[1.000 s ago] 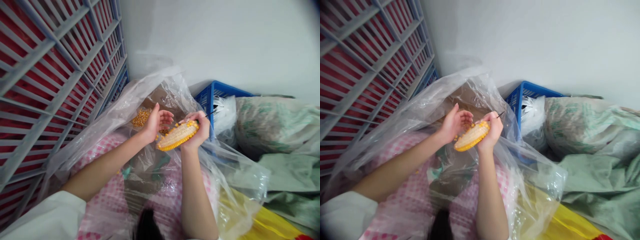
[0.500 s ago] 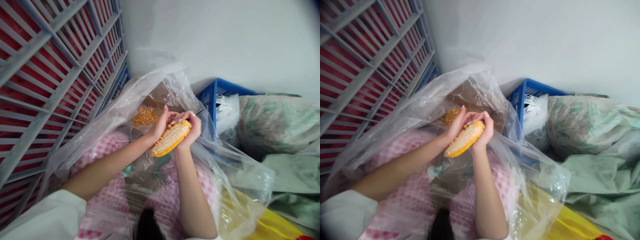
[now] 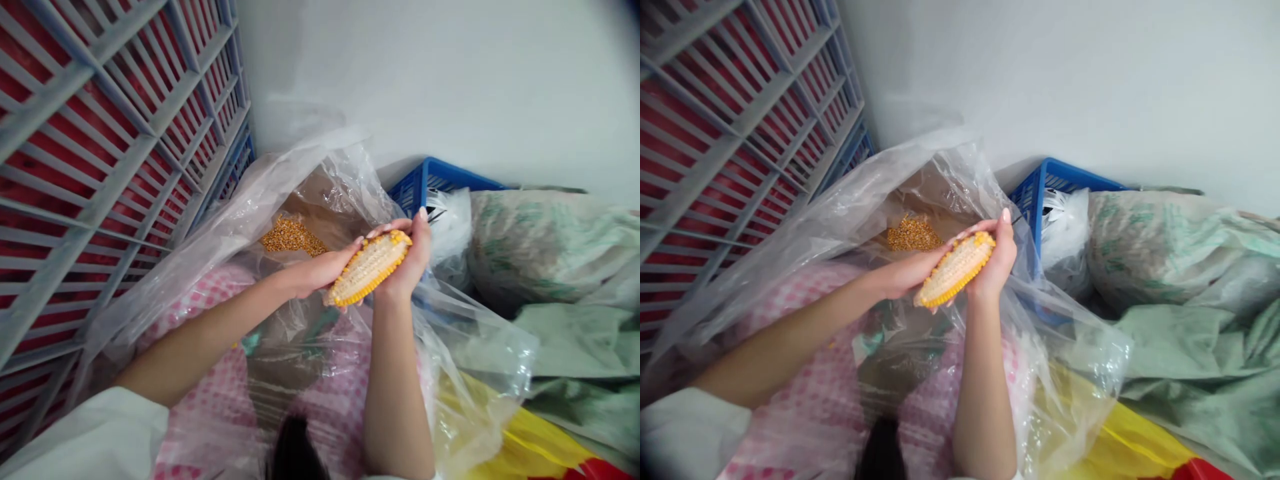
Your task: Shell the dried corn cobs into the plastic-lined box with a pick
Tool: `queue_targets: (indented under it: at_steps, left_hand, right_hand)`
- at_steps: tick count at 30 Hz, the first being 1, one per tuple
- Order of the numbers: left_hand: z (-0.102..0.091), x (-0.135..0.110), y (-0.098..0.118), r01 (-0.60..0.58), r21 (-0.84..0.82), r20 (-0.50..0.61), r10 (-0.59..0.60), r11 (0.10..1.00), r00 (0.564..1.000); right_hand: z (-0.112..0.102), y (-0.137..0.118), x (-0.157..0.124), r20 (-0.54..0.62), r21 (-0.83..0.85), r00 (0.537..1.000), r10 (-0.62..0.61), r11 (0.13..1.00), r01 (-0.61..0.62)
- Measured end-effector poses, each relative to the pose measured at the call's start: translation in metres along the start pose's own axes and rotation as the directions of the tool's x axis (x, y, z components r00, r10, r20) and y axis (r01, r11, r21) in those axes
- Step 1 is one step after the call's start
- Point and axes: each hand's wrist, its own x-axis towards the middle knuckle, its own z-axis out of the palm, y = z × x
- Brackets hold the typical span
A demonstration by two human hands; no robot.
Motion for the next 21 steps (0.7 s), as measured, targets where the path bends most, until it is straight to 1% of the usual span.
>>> queue_targets:
  at_steps: [2,4,6,8,12,14,18,21]
  left_hand:
    - [0.0,0.005,-0.002,-0.064,-0.009,-0.082,0.063,0.998,0.995]
    - [-0.002,0.009,-0.001,-0.17,-0.001,-0.155,0.167,0.986,0.974]
    - [-0.004,0.01,0.0,-0.267,0.013,-0.179,0.265,0.964,0.947]
    - [-0.004,0.01,0.0,-0.315,0.03,-0.176,0.315,0.949,0.933]
    - [-0.005,0.011,-0.003,-0.307,0.089,-0.179,0.319,0.948,0.931]
    - [-0.007,0.014,-0.005,-0.307,0.058,-0.194,0.313,0.95,0.93]
    - [-0.008,0.018,-0.006,-0.232,-0.072,-0.239,0.209,0.97,0.948]
    - [-0.007,0.014,-0.004,-0.16,-0.122,-0.216,0.131,0.98,0.967]
  right_hand:
    - [0.001,0.001,0.0,-0.034,-0.042,0.999,0.012,0.999,-0.014]
    - [0.001,0.003,0.001,-0.053,-0.123,0.999,0.002,0.992,-0.008]
    - [0.0,0.006,0.002,-0.058,-0.201,0.998,-0.007,0.979,-0.005]
    - [-0.001,0.01,0.003,-0.054,-0.247,0.999,-0.003,0.969,-0.01]
    - [0.0,0.012,0.001,-0.007,-0.27,1.0,0.01,0.963,-0.012]
    - [0.001,0.012,0.0,0.012,-0.275,1.0,0.009,0.961,-0.005]
    - [0.003,0.011,0.0,0.016,-0.248,1.0,0.024,0.968,-0.019]
    - [0.002,0.009,0.001,0.0,-0.266,1.0,0.024,0.964,-0.023]
